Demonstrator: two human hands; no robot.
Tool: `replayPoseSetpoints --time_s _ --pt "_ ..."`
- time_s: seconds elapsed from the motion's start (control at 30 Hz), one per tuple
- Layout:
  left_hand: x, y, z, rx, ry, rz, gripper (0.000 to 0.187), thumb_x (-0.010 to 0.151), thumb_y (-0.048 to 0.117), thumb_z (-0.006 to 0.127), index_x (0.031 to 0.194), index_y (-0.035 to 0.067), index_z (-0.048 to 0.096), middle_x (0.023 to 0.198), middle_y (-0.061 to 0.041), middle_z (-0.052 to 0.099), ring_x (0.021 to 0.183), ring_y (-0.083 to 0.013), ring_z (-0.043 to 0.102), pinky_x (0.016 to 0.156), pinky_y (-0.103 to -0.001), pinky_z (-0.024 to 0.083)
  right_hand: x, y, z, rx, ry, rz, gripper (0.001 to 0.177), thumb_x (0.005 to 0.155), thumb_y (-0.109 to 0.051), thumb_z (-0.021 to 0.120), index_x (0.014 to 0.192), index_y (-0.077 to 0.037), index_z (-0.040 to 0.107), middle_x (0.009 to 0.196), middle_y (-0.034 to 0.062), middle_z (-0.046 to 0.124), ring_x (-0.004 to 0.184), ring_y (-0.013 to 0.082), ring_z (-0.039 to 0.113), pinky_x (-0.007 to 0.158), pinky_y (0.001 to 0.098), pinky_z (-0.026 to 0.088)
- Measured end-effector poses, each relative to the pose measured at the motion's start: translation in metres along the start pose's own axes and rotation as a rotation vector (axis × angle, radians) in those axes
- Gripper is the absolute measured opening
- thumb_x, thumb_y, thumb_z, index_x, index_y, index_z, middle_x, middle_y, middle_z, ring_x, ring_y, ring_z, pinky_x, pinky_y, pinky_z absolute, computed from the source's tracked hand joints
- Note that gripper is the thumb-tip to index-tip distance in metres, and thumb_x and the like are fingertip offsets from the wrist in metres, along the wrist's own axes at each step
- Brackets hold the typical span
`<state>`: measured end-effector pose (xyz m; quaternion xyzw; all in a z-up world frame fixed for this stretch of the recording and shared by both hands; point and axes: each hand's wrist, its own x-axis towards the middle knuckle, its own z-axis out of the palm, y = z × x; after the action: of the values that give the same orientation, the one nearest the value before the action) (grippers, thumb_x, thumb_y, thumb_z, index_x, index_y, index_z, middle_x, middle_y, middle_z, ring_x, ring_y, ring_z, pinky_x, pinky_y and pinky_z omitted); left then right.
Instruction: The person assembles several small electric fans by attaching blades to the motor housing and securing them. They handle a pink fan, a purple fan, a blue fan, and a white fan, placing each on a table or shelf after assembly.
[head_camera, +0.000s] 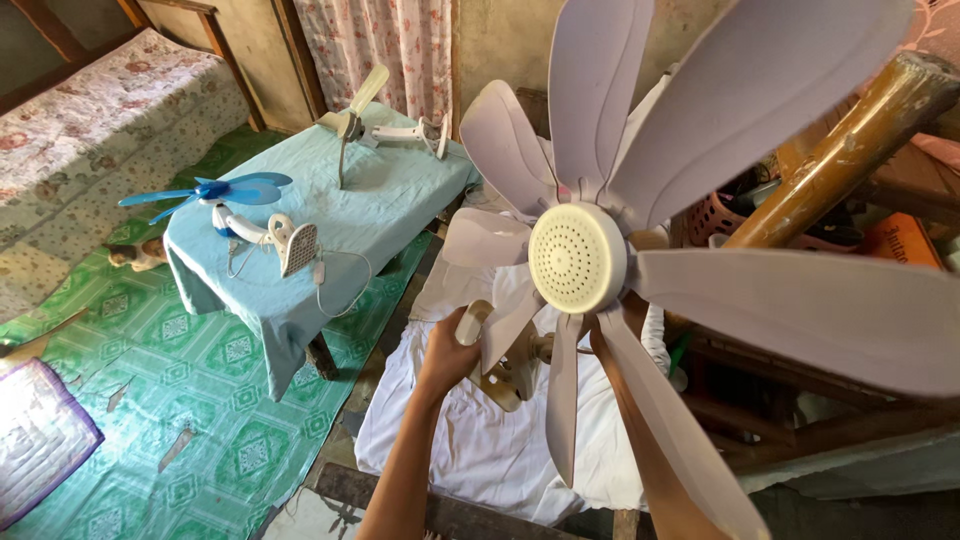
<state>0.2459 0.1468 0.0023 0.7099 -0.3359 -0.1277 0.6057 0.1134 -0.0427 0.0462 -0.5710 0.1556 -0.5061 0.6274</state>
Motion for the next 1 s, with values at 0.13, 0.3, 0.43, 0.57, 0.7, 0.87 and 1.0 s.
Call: replayPoseSetpoints --time_s 0.13,0.3,0.43,0.57,0.7,0.87,1.0 --pt "0.0 0.009 -0.005 0.009 -0.011 -0.03 0.045 0.074 0.008 0.066 0.119 0.003 0.07 0.095 -0.018 0.078 0.089 -0.0279 0.078 0.083 -0.037 0.058 0.001 -0.004 0.003 0.01 0.005 0.007 0.022 0.089 0.001 0.071 0.107 -0.002 0.059 0.093 0.0069 0.063 0.067 0.0119 0.054 0.055 0.0291 0.044" --pt "-0.004 0.011 -0.003 0.057 0.001 -0.06 0.044 0.076 0.018 0.078 0.117 0.002 0.071 0.098 -0.017 0.078 0.091 -0.0229 0.075 0.081 -0.035 0.056 0.009 -0.027 0.016 0.02 0.016 0.028 0.022 0.088 0.002 0.071 0.106 -0.002 0.06 0.092 0.0067 0.063 0.066 0.0115 0.054 0.054 0.0289 0.044" --pt "-0.012 -0.013 0.0 -0.044 -0.096 -0.065 0.046 0.076 0.014 0.078 0.119 0.001 0.07 0.101 -0.015 0.078 0.093 -0.0218 0.075 0.083 -0.035 0.056 0.016 -0.057 0.021 0.126 0.058 0.136 0.022 0.088 0.002 0.072 0.106 -0.002 0.06 0.092 0.0065 0.063 0.065 0.0112 0.053 0.053 0.0288 0.044" --pt "-0.026 -0.051 0.012 -0.353 -0.095 -0.154 0.044 0.08 0.012 0.075 0.122 0.001 0.069 0.107 -0.014 0.076 0.098 -0.0208 0.072 0.086 -0.034 0.055 0.02 -0.076 0.021 0.29 -0.101 0.354 0.012 0.087 -0.002 0.07 0.096 -0.002 0.061 0.079 0.007 0.061 0.052 0.0122 0.051 0.049 0.0285 0.045" --pt "-0.041 -0.079 0.035 -0.567 0.016 -0.214 0.043 0.083 0.01 0.073 0.125 0.0 0.067 0.112 -0.013 0.075 0.102 -0.0199 0.07 0.089 -0.034 0.053 0.011 -0.072 0.024 0.236 -0.098 0.345 0.014 0.084 -0.002 0.071 0.094 -0.001 0.062 0.072 0.0087 0.061 0.044 0.0114 0.046 0.043 0.0267 0.04" --pt "-0.05 -0.079 0.054 -0.626 0.161 -0.208 0.042 0.088 0.007 0.07 0.128 0.0 0.065 0.119 -0.011 0.072 0.107 -0.0186 0.067 0.093 -0.033 0.052 0.001 -0.069 0.033 0.121 -0.046 0.099 0.01 0.089 0.003 0.069 0.097 0.004 0.063 0.078 0.0081 0.063 0.05 0.0101 0.048 0.044 0.0244 0.036" --pt "-0.051 -0.062 0.055 -0.585 0.262 -0.137 0.039 0.091 0.006 0.068 0.129 -0.001 0.065 0.121 -0.01 0.072 0.109 -0.0181 0.066 0.095 -0.033 0.052 0.001 -0.081 0.045 0.145 0.065 0.062 0.015 0.085 0.004 0.068 0.099 -0.001 0.062 0.076 0.0069 0.063 0.048 0.0096 0.05 0.042 0.0234 0.037"
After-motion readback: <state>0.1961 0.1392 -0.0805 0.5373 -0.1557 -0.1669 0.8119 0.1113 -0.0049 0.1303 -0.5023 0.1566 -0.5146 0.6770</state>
